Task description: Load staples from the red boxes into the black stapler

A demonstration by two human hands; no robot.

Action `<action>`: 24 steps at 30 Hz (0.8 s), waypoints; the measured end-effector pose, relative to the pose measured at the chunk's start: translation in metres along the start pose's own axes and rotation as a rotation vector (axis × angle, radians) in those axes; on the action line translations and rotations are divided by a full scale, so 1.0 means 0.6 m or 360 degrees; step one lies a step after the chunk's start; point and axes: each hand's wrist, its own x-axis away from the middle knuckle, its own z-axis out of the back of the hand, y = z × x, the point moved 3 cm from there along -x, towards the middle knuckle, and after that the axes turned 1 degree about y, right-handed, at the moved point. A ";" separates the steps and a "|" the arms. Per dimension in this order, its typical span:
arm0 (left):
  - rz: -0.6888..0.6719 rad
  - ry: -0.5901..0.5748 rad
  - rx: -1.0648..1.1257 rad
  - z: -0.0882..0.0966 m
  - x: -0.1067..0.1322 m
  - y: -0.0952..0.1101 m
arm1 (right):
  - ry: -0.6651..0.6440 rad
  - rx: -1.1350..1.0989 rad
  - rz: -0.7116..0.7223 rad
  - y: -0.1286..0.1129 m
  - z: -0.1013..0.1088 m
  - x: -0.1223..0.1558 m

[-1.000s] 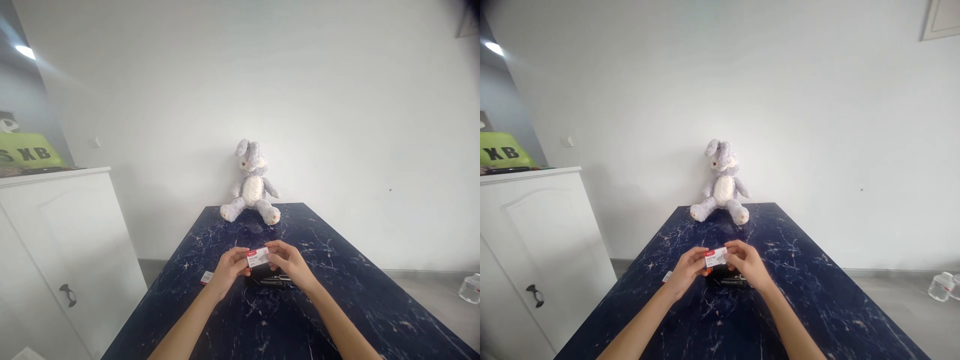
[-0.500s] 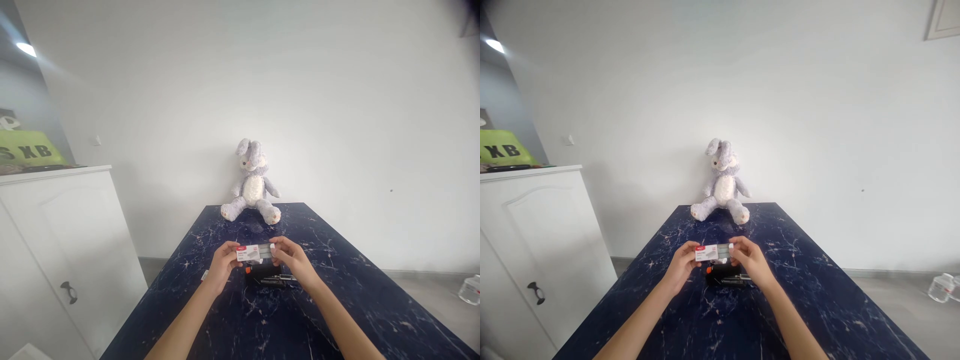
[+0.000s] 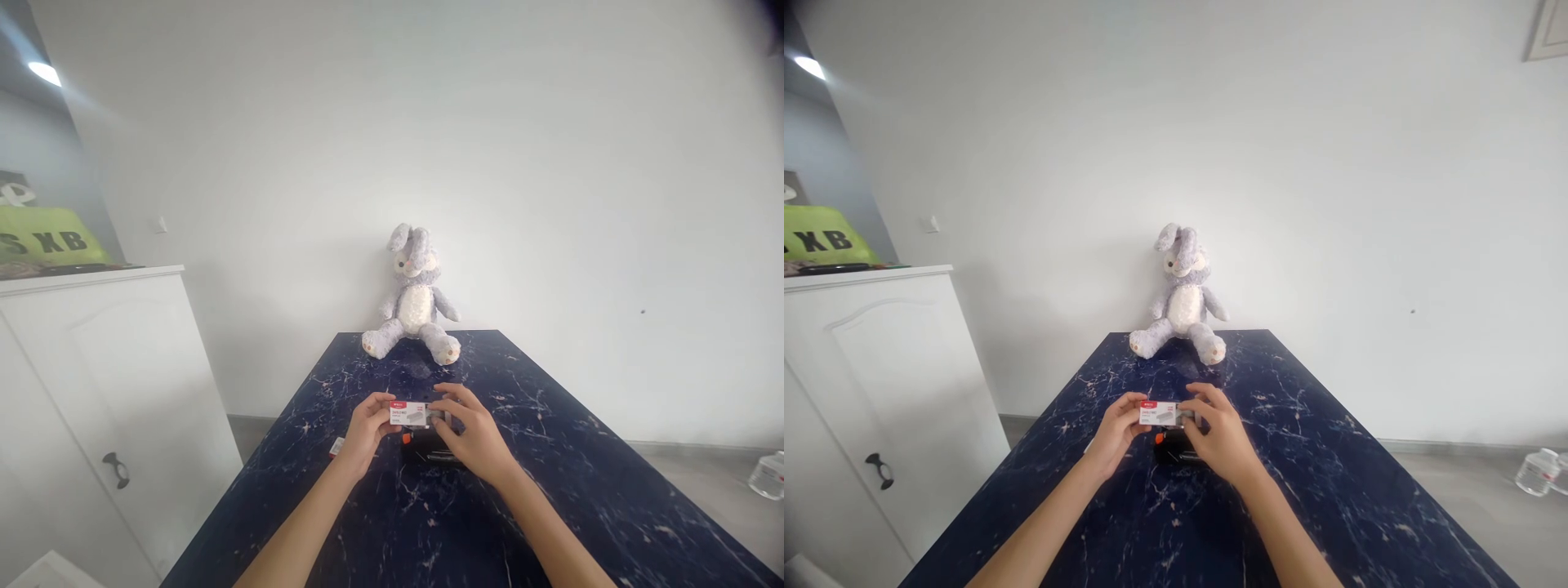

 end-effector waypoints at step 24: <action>0.0032 0.0043 -0.0081 0.014 -0.010 -0.012 | -0.0154 0.0105 -0.0045 0.002 0.007 -0.007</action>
